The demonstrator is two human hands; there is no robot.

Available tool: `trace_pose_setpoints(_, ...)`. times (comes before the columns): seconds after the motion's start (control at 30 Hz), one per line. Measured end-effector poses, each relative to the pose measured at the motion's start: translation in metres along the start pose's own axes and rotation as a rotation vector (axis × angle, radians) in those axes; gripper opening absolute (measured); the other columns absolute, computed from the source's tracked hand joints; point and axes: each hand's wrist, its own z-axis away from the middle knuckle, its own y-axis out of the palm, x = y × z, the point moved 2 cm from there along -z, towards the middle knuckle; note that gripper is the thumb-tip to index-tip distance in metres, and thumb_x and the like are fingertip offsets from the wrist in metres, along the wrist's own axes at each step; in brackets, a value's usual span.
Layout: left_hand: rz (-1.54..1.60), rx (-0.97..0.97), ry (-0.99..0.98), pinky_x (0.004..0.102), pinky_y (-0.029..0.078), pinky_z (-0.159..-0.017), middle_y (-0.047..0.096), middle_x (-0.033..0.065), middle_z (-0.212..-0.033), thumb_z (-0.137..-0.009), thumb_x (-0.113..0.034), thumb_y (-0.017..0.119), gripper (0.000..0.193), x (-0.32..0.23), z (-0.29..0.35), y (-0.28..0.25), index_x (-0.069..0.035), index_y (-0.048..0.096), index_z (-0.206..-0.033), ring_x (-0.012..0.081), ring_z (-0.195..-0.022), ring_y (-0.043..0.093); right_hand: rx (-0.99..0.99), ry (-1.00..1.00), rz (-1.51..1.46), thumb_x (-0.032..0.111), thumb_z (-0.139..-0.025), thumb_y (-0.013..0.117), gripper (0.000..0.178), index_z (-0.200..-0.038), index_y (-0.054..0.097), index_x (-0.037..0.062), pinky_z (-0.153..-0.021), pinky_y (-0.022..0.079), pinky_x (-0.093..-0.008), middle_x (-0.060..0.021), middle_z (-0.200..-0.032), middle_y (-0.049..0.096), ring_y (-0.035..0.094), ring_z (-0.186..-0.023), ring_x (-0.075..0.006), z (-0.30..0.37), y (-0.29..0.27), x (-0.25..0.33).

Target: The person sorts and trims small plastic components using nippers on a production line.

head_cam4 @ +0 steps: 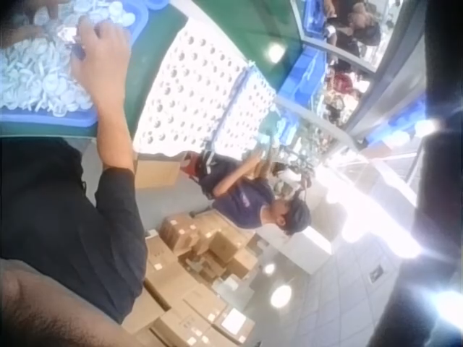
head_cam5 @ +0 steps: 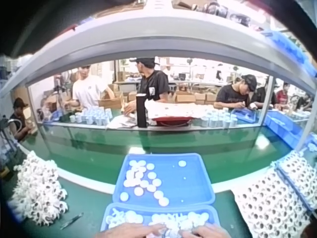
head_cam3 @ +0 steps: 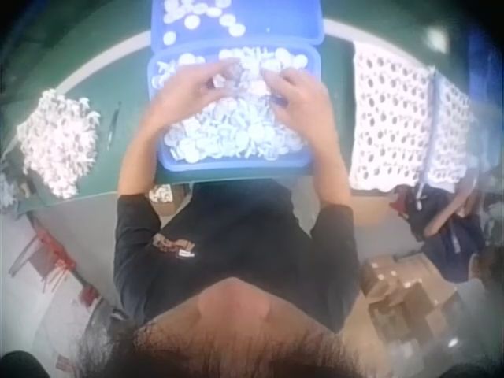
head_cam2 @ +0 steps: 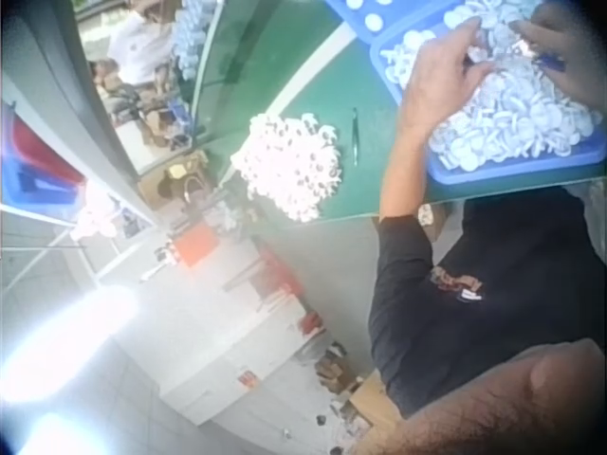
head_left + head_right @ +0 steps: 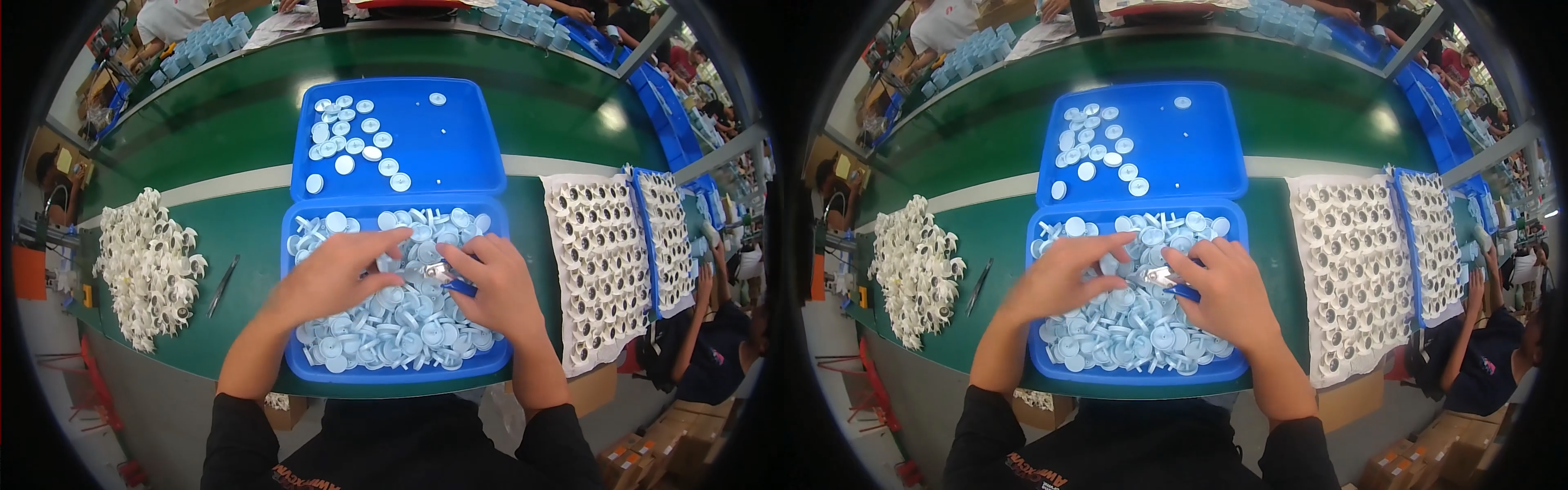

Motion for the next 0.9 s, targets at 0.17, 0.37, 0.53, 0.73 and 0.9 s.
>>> trace_pose_setpoints(0.17,-0.281,-0.566,0.122,0.0443,0.059,-0.090,0.066,0.0211,-0.146,-0.087,-0.011,0.087,0.051,0.017,-0.013,-0.012,-0.003,0.068,-0.134,0.0388,-0.108,0.073,0.033,-0.081,0.110,0.012,-0.068,0.090,0.071,-0.136,0.070,0.0171,-0.104,0.042,-0.0479,-0.0053,-0.112,0.060,0.058,-0.110,-0.0270,-0.002,-0.008,0.012)
trace_pose_setpoints(0.37,-0.414,-0.307,0.207,0.0419,0.056,-0.093,0.070,0.0118,-0.116,-0.081,-0.001,0.086,0.031,0.021,-0.013,0.002,-0.005,0.075,-0.109,0.0331,-0.104,0.068,0.026,-0.102,0.094,0.011,-0.065,0.089,0.077,-0.139,0.069,0.0170,-0.106,0.041,-0.0488,-0.0065,-0.116,0.059,0.057,-0.112,-0.0289,-0.002,-0.009,0.011)
trace_pose_setpoints(0.53,-0.424,-0.199,0.226,0.0423,0.054,-0.087,0.069,0.0069,-0.103,-0.079,0.000,0.084,0.022,0.033,-0.015,0.012,-0.006,0.077,-0.099,0.0308,-0.097,0.067,0.027,-0.088,-0.015,0.010,-0.064,0.088,0.079,-0.141,0.069,0.0156,-0.105,0.041,-0.0481,-0.0081,-0.115,0.060,0.057,-0.111,-0.0314,0.000,-0.008,0.008)
trace_pose_setpoints(0.73,-0.357,-0.275,0.501,0.0402,0.052,-0.083,0.074,0.0037,-0.104,-0.078,0.003,0.079,0.025,0.009,-0.010,-0.001,-0.007,0.077,-0.100,0.0267,-0.095,0.069,0.012,-0.002,-0.173,0.013,-0.079,0.087,0.068,-0.143,0.067,0.0137,-0.104,0.041,-0.0450,-0.0096,-0.117,0.061,0.058,-0.112,-0.0312,0.004,-0.005,-0.003)
trace_pose_setpoints(0.9,-0.292,-0.184,0.601,0.0411,0.052,-0.082,0.078,0.0074,-0.110,-0.075,0.007,0.077,0.028,-0.007,-0.001,0.001,-0.006,0.077,-0.099,0.0286,-0.099,0.072,0.063,0.029,-0.268,0.017,-0.086,0.085,0.060,-0.143,0.068,0.0113,-0.099,0.041,-0.0423,-0.0102,-0.116,0.063,0.060,-0.107,-0.0307,0.005,-0.004,-0.003)
